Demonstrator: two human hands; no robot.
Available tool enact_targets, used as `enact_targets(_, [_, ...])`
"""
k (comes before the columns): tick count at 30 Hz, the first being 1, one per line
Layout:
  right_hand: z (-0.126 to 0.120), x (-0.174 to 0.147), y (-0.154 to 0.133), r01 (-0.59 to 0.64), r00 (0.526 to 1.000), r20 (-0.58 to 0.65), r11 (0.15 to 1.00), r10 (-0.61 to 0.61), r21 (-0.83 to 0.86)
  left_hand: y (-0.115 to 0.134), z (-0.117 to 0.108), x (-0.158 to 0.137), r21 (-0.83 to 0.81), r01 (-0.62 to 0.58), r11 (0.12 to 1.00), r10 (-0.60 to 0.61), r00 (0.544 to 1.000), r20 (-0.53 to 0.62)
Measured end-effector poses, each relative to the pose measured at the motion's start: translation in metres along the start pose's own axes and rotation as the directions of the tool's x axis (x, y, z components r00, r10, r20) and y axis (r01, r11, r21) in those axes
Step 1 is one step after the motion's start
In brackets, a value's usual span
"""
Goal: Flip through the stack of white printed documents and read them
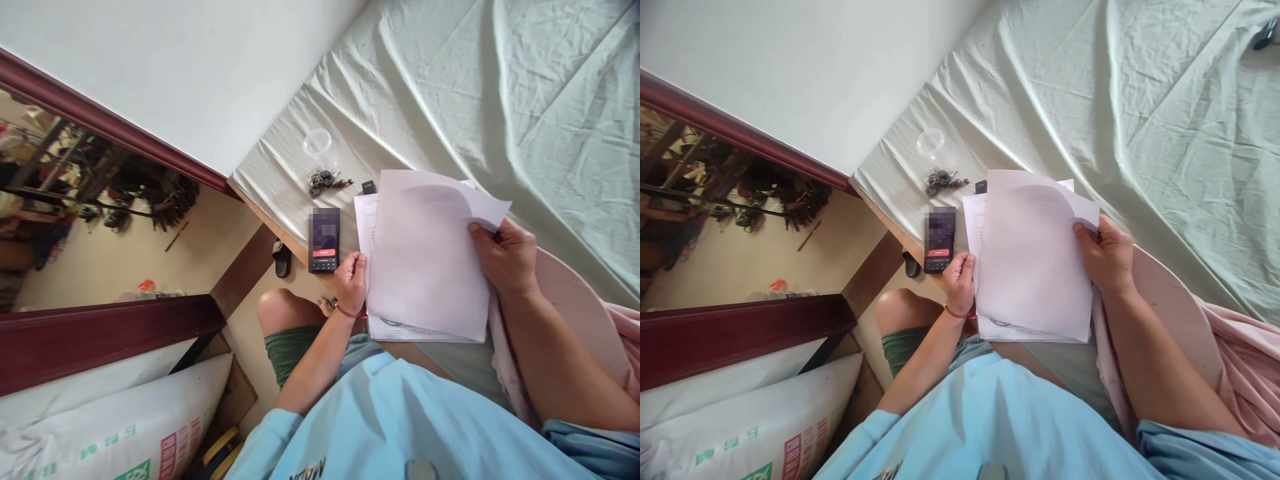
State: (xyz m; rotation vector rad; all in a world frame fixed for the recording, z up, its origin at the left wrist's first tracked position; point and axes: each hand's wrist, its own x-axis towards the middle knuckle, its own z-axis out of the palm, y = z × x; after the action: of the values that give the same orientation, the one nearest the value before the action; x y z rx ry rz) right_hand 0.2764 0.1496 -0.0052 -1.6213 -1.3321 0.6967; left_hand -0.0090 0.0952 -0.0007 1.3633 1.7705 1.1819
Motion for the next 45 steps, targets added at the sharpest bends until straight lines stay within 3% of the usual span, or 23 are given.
enact_targets(4, [0.0, 0.0, -0.006, -0.019, 1.0, -0.025, 1.0, 0.02, 0.016, 0.001, 0.001, 0.001, 0.078, -0.029, 0.997, 0.03, 0.999, -0.012])
enact_targets(11, [0.0, -0.002, -0.007, -0.008, 0.997, -0.078, 0.995, 0.0, -0.098, -0.001, 0.002, 0.001, 0.16, -0.051, 0.986, 0.057, 0.998, -0.034])
enact_targets(20, [0.001, 0.005, -0.01, -0.024, 1.0, -0.025, 0.971, 0.019, -0.236, -0.008, 0.007, -0.002, 0.043, -0.061, 0.997, 0.064, 0.995, -0.079])
enact_targets(25, [0.002, 0.003, -0.014, -0.08, 0.995, -0.074, 0.979, 0.067, -0.186, -0.004, 0.004, -0.002, 0.095, -0.209, 0.973, 0.209, 0.978, 0.011])
enact_targets(30, [-0.001, 0.001, -0.02, -0.012, 0.98, -0.195, 0.975, -0.031, -0.22, -0.005, 0.004, -0.002, 0.1, -0.235, 0.967, 0.23, 0.971, 0.059])
enact_targets(32, [-0.002, 0.001, -0.022, -0.014, 0.973, -0.229, 0.991, -0.018, -0.136, -0.008, 0.004, -0.002, 0.098, -0.266, 0.959, 0.259, 0.962, 0.082])
enact_targets(34, [-0.003, 0.002, -0.023, -0.039, 0.972, -0.229, 0.997, 0.054, 0.07, -0.01, 0.004, -0.003, 0.107, -0.286, 0.952, 0.276, 0.956, 0.099])
enact_targets(38, [-0.007, 0.003, -0.03, -0.16, 0.956, -0.142, 0.863, 0.256, 0.479, -0.011, 0.004, -0.003, 0.116, -0.3, 0.947, 0.291, 0.953, 0.086])
enact_targets(41, [-0.013, 0.003, -0.035, -0.244, 0.938, -0.056, 0.764, 0.343, 0.598, -0.009, 0.005, -0.003, 0.113, -0.304, 0.946, 0.294, 0.951, 0.096])
enact_targets(45, [-0.02, 0.005, -0.033, -0.318, 0.924, 0.04, 0.707, 0.379, 0.632, -0.009, 0.006, -0.003, 0.125, -0.301, 0.945, 0.287, 0.951, 0.119])
